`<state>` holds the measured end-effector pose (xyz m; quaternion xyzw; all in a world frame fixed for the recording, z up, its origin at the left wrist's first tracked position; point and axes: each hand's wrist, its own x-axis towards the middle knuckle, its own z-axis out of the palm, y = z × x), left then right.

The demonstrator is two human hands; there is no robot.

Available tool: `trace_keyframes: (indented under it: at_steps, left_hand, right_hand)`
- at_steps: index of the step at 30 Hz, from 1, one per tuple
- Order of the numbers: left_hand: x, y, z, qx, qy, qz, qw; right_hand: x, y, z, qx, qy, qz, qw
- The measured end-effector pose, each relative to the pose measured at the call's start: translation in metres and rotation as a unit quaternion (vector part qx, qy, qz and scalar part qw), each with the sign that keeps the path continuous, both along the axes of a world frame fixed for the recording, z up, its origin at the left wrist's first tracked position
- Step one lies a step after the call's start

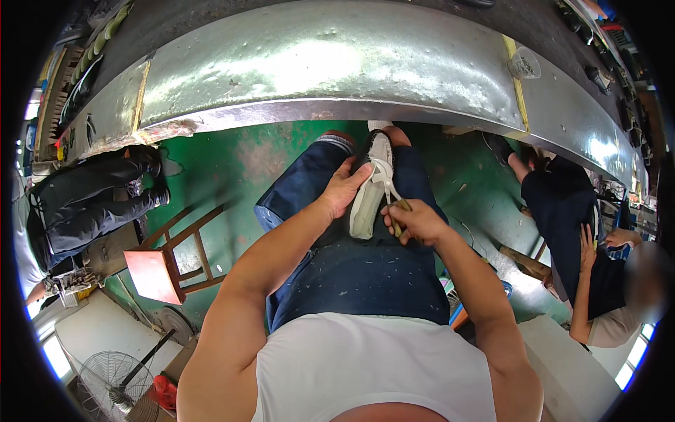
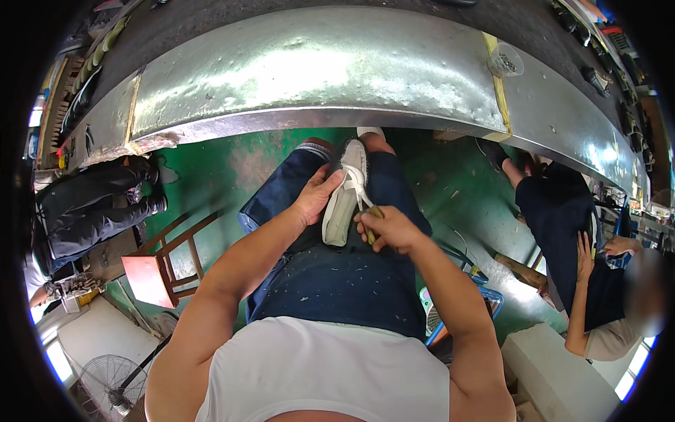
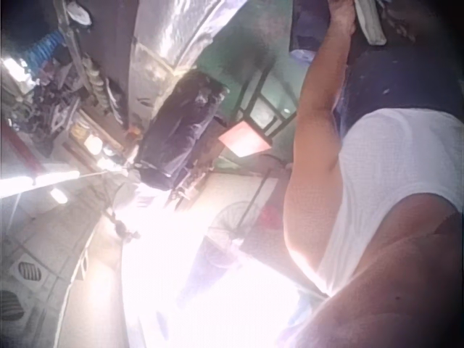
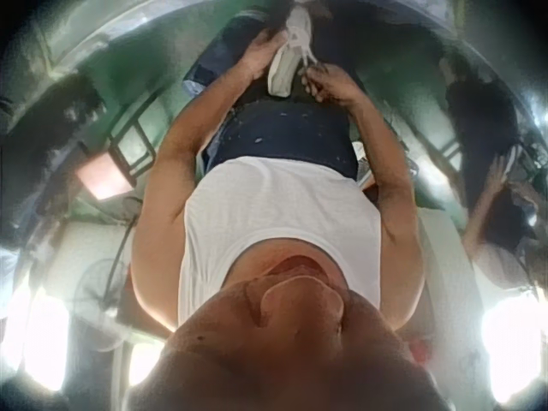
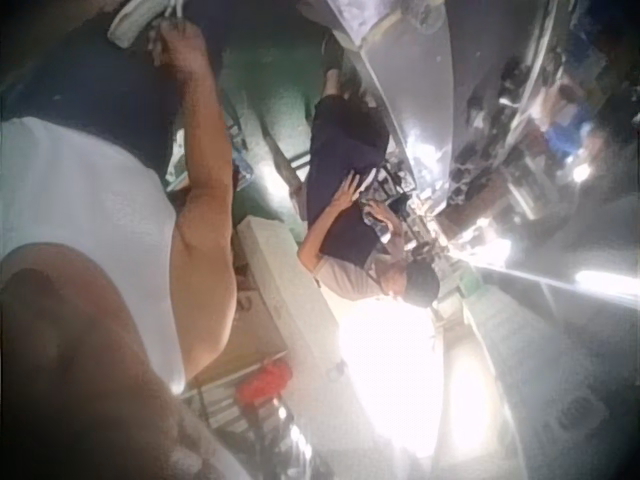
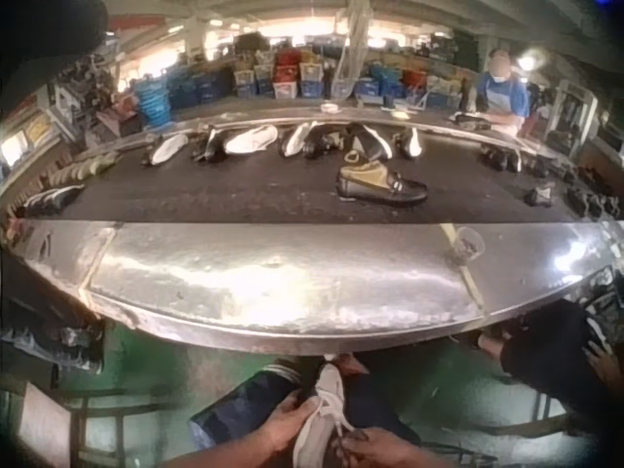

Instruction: Hammering and trimming shoe soles as they come off an assembly line belt.

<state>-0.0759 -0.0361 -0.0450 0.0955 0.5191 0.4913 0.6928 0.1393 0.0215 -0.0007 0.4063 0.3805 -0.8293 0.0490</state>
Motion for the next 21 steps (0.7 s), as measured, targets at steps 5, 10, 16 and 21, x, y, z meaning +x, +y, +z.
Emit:
trace_keyframes:
  at_steps: [5, 10, 16, 21]
  left_hand:
    - [0.004, 0.008, 0.006, 0.0, 0.054, -0.017, 0.998]
    - [0.007, 0.016, 0.008, -0.034, 0.102, -0.02, 0.994]
    - [0.008, 0.022, 0.019, -0.046, 0.177, -0.09, 0.979]
    - [0.007, 0.025, 0.008, -0.057, 0.248, -0.134, 0.958]
  right_hand:
    - [0.039, 0.037, -0.028, -0.217, 0.12, 0.008, 0.969]
    - [0.059, 0.077, 0.007, -0.089, 0.042, 0.143, 0.985]
    - [0.003, 0.063, 0.053, 0.327, -0.067, 0.082, 0.939]
    - [-0.022, 0.073, 0.035, 0.422, -0.146, 0.243, 0.861]
